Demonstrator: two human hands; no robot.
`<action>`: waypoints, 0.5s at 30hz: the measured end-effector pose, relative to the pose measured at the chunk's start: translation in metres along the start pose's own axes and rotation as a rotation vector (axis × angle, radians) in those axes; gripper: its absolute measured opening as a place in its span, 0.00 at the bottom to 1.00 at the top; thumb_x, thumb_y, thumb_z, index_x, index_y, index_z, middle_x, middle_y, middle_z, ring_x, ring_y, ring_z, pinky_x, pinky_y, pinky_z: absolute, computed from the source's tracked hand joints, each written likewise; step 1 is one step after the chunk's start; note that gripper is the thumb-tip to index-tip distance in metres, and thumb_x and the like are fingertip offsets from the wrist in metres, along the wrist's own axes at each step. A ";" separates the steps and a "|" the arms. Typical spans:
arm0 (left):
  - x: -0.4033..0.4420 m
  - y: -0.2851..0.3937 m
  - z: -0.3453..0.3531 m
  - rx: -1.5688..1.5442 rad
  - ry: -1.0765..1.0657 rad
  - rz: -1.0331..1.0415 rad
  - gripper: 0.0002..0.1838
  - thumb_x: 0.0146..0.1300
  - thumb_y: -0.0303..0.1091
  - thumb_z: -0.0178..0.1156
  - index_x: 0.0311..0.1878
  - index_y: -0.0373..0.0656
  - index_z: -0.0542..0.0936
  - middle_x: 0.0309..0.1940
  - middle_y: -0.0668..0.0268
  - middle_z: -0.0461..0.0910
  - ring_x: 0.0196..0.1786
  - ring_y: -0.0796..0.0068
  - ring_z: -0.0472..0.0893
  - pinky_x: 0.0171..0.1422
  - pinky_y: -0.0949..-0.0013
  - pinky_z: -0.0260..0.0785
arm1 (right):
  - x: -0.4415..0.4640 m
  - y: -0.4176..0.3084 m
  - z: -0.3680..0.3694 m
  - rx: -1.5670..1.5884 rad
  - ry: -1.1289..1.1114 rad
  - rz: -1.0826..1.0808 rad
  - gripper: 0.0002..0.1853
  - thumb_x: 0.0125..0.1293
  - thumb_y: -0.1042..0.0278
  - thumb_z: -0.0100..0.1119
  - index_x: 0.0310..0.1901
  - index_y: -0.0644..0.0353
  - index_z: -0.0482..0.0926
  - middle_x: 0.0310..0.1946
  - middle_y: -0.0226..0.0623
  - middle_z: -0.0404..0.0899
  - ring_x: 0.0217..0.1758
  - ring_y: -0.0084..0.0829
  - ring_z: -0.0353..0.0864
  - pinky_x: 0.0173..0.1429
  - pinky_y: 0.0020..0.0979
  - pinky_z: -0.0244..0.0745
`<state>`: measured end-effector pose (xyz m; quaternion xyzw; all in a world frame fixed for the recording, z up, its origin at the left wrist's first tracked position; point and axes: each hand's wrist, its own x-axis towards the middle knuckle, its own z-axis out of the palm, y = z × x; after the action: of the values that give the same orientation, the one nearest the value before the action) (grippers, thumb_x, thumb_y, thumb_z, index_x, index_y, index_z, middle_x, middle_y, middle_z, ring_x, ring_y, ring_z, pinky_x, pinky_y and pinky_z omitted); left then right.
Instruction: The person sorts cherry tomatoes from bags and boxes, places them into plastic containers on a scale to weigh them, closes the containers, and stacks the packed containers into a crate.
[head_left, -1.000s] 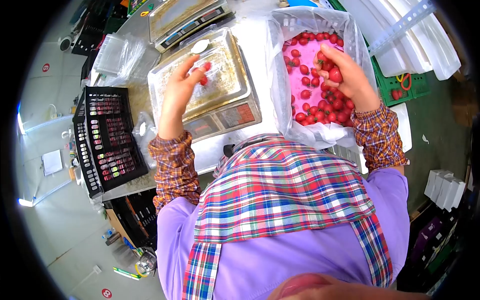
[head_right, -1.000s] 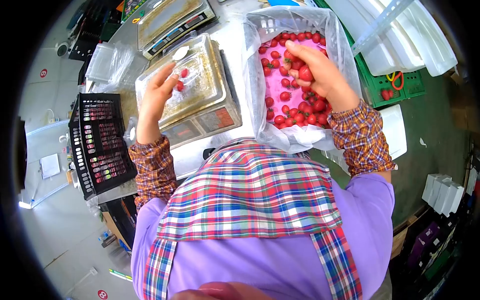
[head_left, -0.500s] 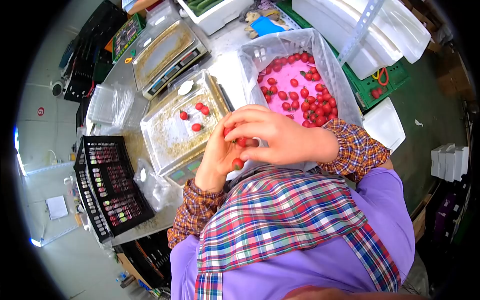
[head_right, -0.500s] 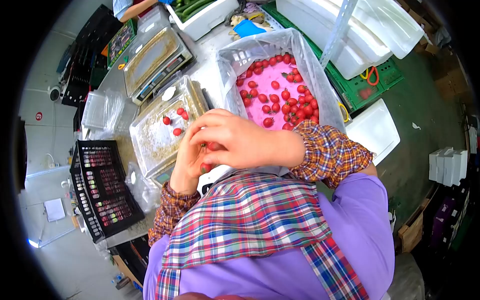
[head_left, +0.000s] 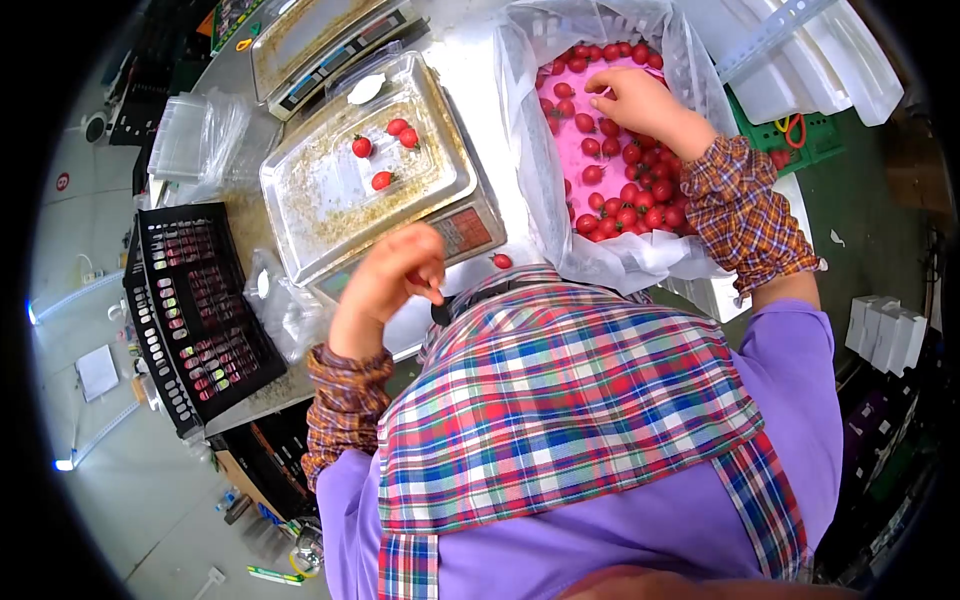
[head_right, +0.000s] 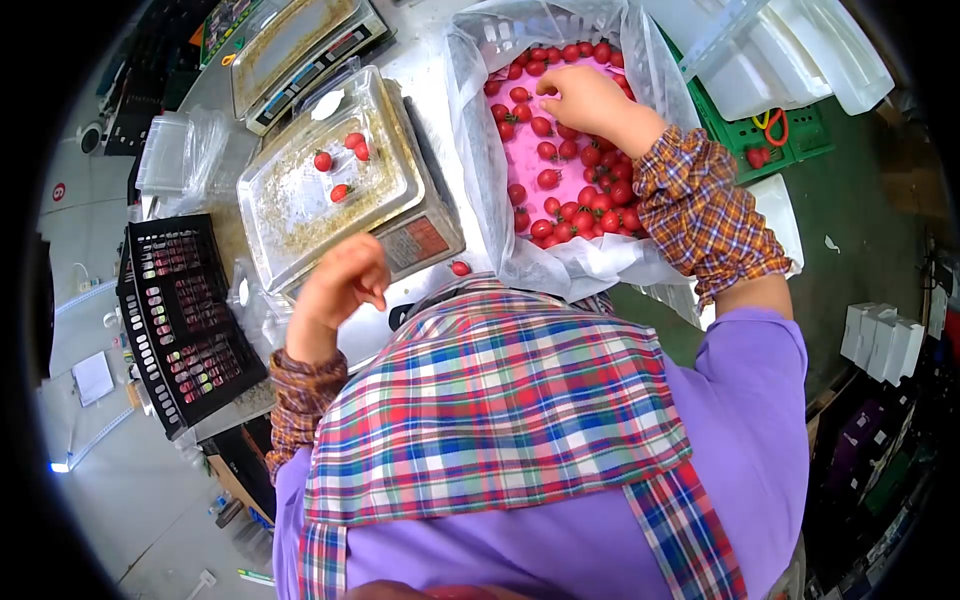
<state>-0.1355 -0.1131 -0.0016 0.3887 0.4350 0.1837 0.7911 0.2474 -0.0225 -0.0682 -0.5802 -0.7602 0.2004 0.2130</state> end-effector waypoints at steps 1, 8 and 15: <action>0.003 -0.011 0.009 0.247 0.086 -0.042 0.15 0.62 0.44 0.58 0.37 0.39 0.78 0.20 0.67 0.72 0.26 0.67 0.77 0.28 0.66 0.76 | 0.005 0.005 0.001 -0.044 -0.001 0.006 0.12 0.58 0.64 0.59 0.41 0.60 0.81 0.39 0.43 0.82 0.44 0.43 0.80 0.47 0.39 0.75; 0.047 -0.048 0.028 1.385 0.063 0.244 0.18 0.53 0.45 0.65 0.46 0.48 0.82 0.26 0.55 0.81 0.31 0.52 0.81 0.37 0.57 0.73 | 0.050 0.032 0.012 -0.247 0.042 -0.207 0.15 0.53 0.74 0.54 0.44 0.56 0.81 0.42 0.41 0.78 0.49 0.45 0.76 0.53 0.41 0.73; 0.068 -0.073 0.024 1.616 0.010 0.169 0.16 0.53 0.48 0.64 0.36 0.45 0.81 0.28 0.55 0.82 0.33 0.52 0.81 0.38 0.53 0.73 | 0.058 0.010 0.035 -0.343 0.178 -0.080 0.21 0.53 0.60 0.64 0.49 0.53 0.77 0.45 0.41 0.76 0.48 0.45 0.75 0.51 0.42 0.73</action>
<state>-0.0815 -0.1271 -0.0877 0.8706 0.4060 -0.1261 0.2475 0.2220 0.0341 -0.0970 -0.5926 -0.7839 0.0072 0.1851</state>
